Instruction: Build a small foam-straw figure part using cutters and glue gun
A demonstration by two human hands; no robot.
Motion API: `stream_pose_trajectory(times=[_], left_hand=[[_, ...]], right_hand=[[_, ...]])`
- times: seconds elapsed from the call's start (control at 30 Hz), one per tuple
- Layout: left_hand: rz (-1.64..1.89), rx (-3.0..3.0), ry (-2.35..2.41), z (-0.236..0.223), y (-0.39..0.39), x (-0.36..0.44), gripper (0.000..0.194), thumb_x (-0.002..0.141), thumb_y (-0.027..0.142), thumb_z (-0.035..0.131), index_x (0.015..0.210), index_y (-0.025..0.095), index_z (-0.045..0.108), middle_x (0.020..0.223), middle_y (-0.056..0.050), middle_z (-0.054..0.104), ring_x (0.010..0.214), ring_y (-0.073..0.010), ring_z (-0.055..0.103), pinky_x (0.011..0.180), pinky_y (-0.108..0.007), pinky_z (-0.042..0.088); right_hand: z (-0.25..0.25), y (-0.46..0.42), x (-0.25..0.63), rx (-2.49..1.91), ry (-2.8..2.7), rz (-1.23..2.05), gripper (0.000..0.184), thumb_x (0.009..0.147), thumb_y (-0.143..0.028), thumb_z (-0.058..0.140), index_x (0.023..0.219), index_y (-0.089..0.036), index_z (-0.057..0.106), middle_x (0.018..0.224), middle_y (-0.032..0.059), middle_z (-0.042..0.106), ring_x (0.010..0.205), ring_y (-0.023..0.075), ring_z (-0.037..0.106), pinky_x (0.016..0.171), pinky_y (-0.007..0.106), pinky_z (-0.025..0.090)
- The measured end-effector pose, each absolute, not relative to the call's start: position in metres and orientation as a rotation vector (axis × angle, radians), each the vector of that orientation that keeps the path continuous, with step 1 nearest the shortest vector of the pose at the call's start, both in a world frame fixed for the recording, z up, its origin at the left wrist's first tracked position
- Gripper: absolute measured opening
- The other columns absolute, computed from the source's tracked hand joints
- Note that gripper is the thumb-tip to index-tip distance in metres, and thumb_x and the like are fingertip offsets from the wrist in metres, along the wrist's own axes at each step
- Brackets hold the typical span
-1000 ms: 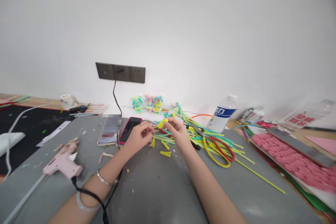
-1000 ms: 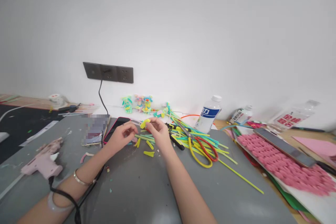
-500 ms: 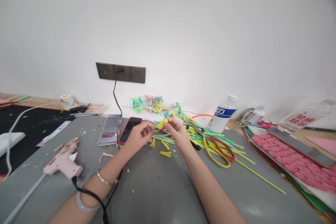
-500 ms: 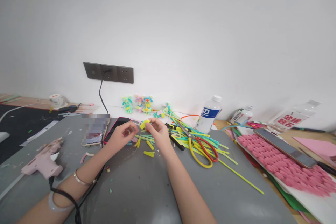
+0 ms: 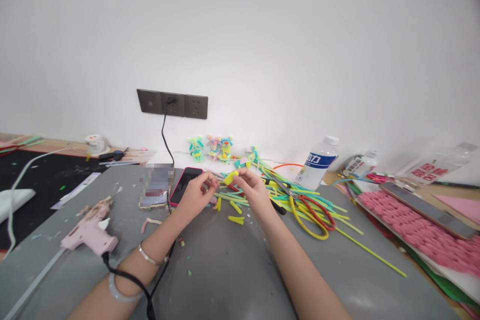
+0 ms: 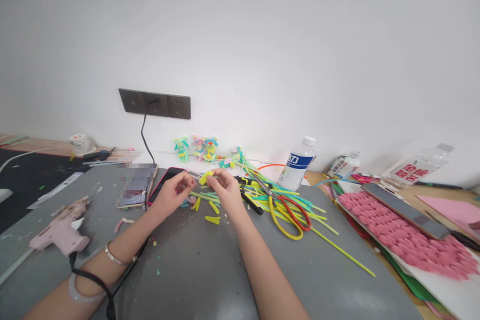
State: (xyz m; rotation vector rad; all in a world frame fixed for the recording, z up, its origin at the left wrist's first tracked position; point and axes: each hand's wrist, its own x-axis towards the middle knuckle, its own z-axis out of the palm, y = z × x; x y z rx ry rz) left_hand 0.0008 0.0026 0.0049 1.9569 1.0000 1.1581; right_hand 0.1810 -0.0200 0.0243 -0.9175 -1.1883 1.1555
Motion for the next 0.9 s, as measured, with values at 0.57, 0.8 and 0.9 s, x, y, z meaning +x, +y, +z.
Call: stream_pose_trajectory(times=[0.57,0.8,0.9], left_hand=[[1.159,1.783,1.064,-0.002,0.006,-0.001,0.017,0.078,0.032,0.069,0.074,0.016,0.067,0.072,-0.004,0.072,0.063,-0.017,0.064,0.058,-0.026,0.05],[1.109,1.904,1.002,0.008,0.0,0.001,0.01,0.08,0.017,0.05,0.081,0.018,0.06,0.079,-0.003,0.065,0.073,-0.0159,0.063,0.061,-0.024,0.051],[1.103,1.944,1.021,0.009,-0.001,0.001,0.01,0.076,0.012,0.045,0.071,0.019,0.05,0.067,0.002,0.05,0.061,-0.0118,0.051,0.055,-0.02,0.044]], right_hand=[[0.022,-0.018,0.182,-0.92,-1.221,1.145,0.027,0.076,-0.044,0.073,0.082,-0.021,0.061,0.077,0.0018,0.066,0.074,0.0167,0.06,0.073,0.03,0.049],[0.022,-0.018,0.182,-0.897,-1.205,1.154,0.024,0.076,-0.041,0.073,0.082,-0.021,0.062,0.077,0.0002,0.066,0.071,0.0146,0.058,0.073,0.029,0.047],[0.023,-0.019,0.182,-0.904,-1.206,1.152,0.024,0.076,-0.041,0.074,0.081,-0.021,0.062,0.075,-0.0006,0.065,0.071,0.0142,0.058,0.072,0.028,0.046]])
